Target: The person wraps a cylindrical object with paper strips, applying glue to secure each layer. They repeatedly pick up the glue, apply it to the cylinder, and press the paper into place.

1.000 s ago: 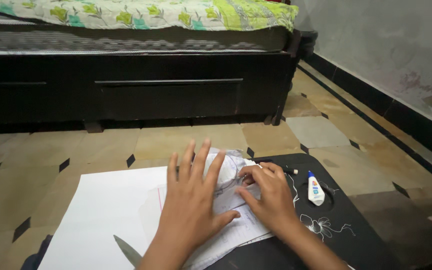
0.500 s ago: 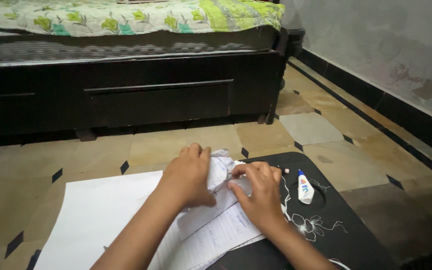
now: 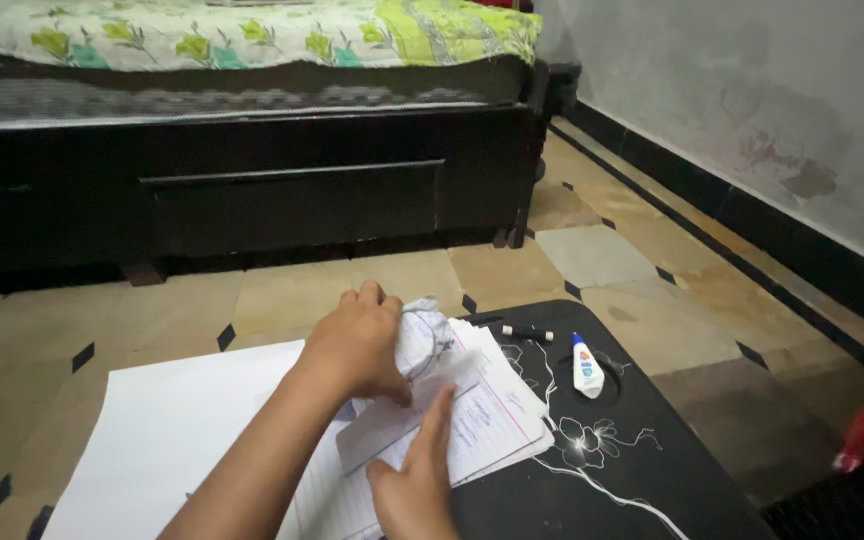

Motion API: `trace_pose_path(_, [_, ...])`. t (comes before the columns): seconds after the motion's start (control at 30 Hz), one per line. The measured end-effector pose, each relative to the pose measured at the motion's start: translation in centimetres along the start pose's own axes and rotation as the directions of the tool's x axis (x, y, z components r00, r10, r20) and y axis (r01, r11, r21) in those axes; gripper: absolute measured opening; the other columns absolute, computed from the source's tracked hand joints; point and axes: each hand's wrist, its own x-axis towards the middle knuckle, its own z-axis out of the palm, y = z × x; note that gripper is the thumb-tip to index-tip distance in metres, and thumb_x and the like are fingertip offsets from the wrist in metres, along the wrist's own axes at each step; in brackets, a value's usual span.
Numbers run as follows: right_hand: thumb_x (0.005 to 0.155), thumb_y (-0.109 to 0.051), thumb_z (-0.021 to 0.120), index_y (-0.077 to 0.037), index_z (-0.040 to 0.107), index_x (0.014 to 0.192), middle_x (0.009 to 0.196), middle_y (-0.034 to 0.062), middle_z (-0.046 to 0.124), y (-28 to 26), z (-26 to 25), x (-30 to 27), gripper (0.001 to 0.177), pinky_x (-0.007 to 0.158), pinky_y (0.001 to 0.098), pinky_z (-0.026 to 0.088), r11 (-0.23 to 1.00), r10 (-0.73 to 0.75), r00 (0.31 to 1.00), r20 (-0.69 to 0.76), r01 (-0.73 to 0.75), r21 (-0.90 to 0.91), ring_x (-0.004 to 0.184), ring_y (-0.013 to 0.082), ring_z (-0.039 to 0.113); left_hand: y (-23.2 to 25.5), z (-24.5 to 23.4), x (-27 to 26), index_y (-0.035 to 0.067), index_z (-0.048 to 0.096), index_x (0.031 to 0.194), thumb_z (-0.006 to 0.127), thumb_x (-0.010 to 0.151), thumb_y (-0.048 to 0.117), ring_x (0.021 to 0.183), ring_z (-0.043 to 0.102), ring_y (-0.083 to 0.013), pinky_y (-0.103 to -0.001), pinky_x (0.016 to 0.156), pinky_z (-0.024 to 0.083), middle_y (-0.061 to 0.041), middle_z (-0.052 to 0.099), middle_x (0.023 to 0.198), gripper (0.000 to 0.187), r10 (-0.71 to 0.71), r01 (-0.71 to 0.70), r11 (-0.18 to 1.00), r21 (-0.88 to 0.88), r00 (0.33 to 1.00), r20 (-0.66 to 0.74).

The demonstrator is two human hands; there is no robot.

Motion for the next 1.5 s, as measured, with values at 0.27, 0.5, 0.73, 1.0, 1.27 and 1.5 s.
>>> trace_pose_path(0.27, [0.081,0.001,0.063,0.003,-0.007,0.156,0.165,0.0272,0.008,-3.0,0.9,1.6,0.102,0.12,0.0381,0.025,0.998,-0.059,0.998,0.02,0.059,-0.004,0.152,0.0367,0.021,-0.2,0.2,0.3,0.001,0.055,0.134,0.1,0.049,0.04,0.128,0.052,-0.0331,-0.037,0.108,0.047,-0.017,0.052,0.136,0.103,-0.027,0.028,0.999,-0.027,1.0,0.006])
trace_pose_path(0.5, [0.081,0.0,0.065,0.002,-0.001,0.157,0.163,0.0278,0.012,-3.9,1.0,2.1,0.1,0.12,0.0403,0.024,0.991,-0.127,0.991,-0.046,0.124,-0.058,0.153,0.0392,0.021,-0.1,0.2,0.6,0.0,0.053,0.136,0.1,0.049,0.04,0.131,0.05,-0.0345,-0.036,0.11,0.045,-0.019,0.05,0.14,0.107,-0.053,0.053,0.999,0.004,0.998,0.042])
trace_pose_path(0.73, [0.066,0.005,0.067,-0.008,0.006,0.162,0.163,0.0208,0.014,-5.6,2.6,2.5,0.115,0.122,0.0445,0.017,0.984,0.026,0.979,-0.2,0.011,0.179,0.152,0.0369,0.016,-0.4,-0.2,1.6,-0.002,0.054,0.135,0.099,0.048,0.038,0.129,0.053,-0.0366,-0.036,0.107,0.049,-0.022,0.05,0.14,0.106,-0.015,0.01,0.999,0.044,0.993,0.119])
trace_pose_path(1.0, [0.068,0.004,0.064,-0.001,0.021,0.154,0.154,0.0269,0.034,-6.0,4.8,2.7,0.097,0.12,0.0523,0.019,0.988,-0.151,0.882,-0.446,0.134,-0.07,0.145,0.0454,0.029,-0.7,-0.6,2.2,-0.001,0.054,0.136,0.098,0.047,0.035,0.129,0.055,-0.0356,-0.035,0.107,0.05,-0.022,0.051,0.141,0.106,-0.004,-0.003,0.999,0.048,0.988,0.157])
trace_pose_path(1.27, [0.066,0.006,0.064,-0.017,0.02,0.163,0.156,0.0139,0.04,-6.4,-1.0,2.7,0.11,0.113,0.0447,0.039,0.937,0.145,0.987,0.07,-0.159,0.311,0.141,0.0321,0.044,-1.1,-0.9,2.0,0.004,0.053,0.139,0.099,0.052,0.039,0.131,0.054,-0.0327,-0.036,0.107,0.05,-0.018,0.05,0.144,0.105,-0.086,0.083,0.996,0.028,0.979,0.184])
trace_pose_path(1.5, [0.069,-0.005,0.087,0.001,0.052,0.142,0.137,0.0155,0.061,-4.4,-4.2,3.3,0.081,0.105,0.0362,0.056,0.981,-0.192,0.98,0.055,0.191,0.028,0.127,0.0249,0.065,-1.5,-0.3,2.3,0.003,0.059,0.131,0.098,0.049,0.041,0.126,0.058,-0.0343,-0.037,0.104,0.053,-0.019,0.054,0.14,0.099,-0.044,0.039,0.999,0.036,0.987,0.156])
